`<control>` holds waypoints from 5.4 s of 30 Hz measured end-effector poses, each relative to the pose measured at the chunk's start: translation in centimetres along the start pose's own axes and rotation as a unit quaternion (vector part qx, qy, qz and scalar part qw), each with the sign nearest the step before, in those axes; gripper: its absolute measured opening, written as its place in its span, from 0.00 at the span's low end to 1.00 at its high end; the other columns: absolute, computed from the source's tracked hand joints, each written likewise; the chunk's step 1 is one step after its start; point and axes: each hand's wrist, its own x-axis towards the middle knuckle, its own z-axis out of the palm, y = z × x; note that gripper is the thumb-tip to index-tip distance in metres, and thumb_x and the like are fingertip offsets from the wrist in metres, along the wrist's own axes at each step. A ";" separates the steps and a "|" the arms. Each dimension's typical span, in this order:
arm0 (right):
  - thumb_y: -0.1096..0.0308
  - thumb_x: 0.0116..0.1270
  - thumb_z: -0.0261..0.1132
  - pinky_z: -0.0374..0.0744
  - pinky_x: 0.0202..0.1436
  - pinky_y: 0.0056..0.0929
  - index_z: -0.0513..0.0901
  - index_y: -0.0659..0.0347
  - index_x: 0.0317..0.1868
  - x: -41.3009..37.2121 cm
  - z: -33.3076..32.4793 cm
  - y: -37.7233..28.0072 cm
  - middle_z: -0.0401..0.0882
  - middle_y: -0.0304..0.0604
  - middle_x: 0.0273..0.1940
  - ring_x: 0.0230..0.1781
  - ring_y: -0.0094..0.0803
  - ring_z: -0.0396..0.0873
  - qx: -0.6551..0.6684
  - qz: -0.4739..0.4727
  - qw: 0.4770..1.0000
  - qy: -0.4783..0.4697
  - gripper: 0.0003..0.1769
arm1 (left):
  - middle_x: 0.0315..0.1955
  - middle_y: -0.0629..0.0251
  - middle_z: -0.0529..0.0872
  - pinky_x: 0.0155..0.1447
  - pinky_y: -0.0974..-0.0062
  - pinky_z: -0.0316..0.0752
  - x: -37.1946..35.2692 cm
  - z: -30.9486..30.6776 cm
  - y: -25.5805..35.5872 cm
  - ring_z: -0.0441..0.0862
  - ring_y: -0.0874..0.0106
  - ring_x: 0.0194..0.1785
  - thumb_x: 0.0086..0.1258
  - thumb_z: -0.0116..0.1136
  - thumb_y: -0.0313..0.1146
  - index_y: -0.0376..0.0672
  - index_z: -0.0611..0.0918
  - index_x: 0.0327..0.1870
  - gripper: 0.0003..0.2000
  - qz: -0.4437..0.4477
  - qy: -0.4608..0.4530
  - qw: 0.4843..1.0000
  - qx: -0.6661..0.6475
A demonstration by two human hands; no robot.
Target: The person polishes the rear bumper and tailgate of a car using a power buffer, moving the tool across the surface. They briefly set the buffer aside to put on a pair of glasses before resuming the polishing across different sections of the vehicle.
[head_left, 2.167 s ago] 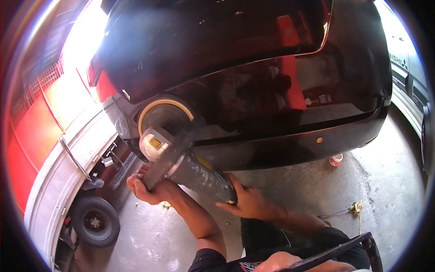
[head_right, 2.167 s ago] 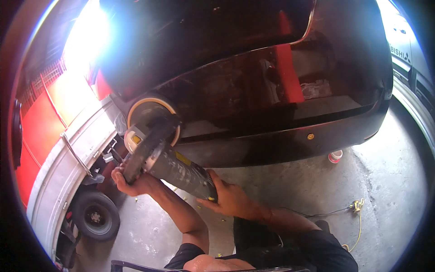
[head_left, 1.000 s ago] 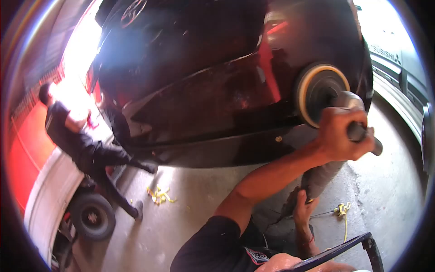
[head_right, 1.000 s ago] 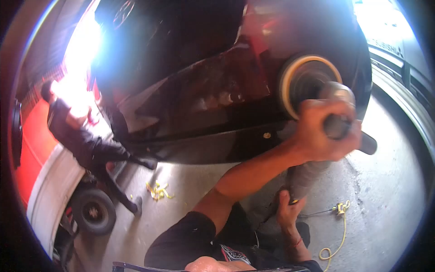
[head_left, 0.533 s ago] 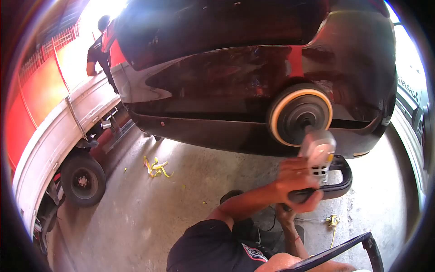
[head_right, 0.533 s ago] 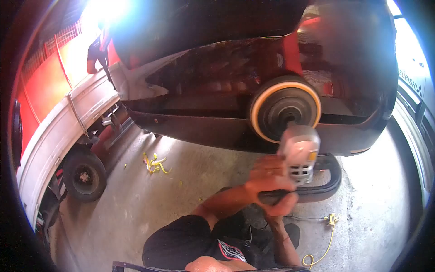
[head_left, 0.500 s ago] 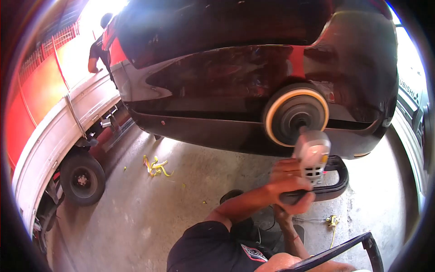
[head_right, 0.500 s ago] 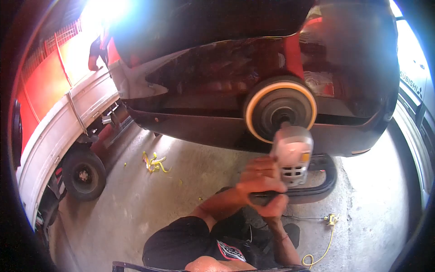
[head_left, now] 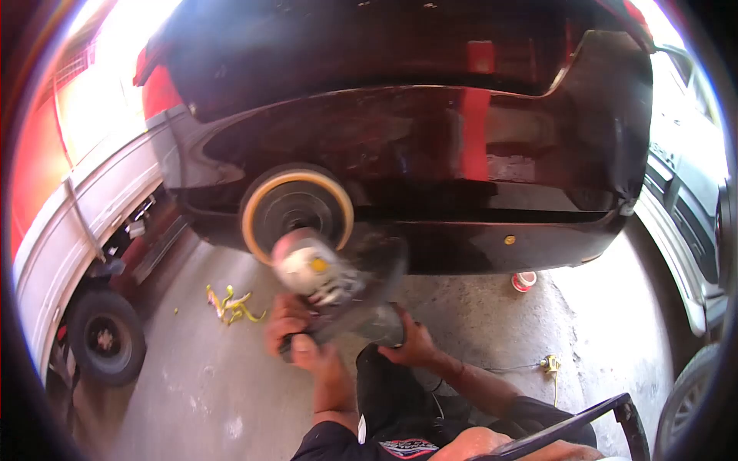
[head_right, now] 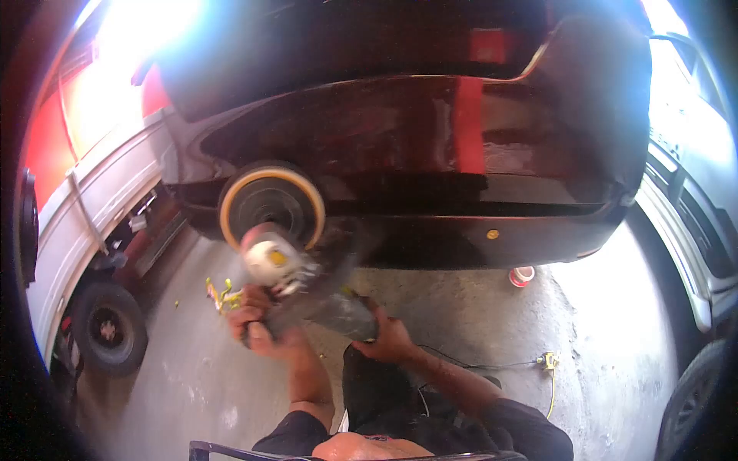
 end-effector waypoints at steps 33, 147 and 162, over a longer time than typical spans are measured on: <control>0.67 0.53 0.73 0.75 0.61 0.33 0.68 0.61 0.67 -13.1 -16.8 5.8 0.80 0.47 0.56 0.58 0.33 0.78 0.208 0.067 0.913 0.344 0.40 | 0.23 0.61 0.86 0.36 0.71 0.78 -11.5 31.7 7.5 0.84 0.67 0.26 0.56 0.65 0.22 0.35 0.81 0.34 0.06 0.012 -0.408 0.862 -0.299; 0.59 0.50 0.77 0.81 0.53 0.49 0.71 0.62 0.63 -10.7 -24.7 0.8 0.86 0.63 0.44 0.51 0.64 0.83 0.061 0.077 0.991 0.085 0.41 | 0.20 0.62 0.72 0.38 0.67 0.73 -9.9 23.6 6.9 0.72 0.69 0.27 0.69 0.49 0.42 0.40 0.70 0.33 0.13 -0.038 -0.126 0.988 -0.083; 0.75 0.47 0.66 0.78 0.31 0.29 0.82 0.64 0.28 -16.4 -31.1 7.7 0.84 0.41 0.26 0.26 0.29 0.82 0.249 0.160 0.870 0.395 0.05 | 0.20 0.62 0.85 0.33 0.70 0.76 -21.1 45.9 10.7 0.85 0.64 0.24 0.57 0.70 0.31 0.42 0.84 0.28 0.06 -0.062 -0.361 0.887 -0.282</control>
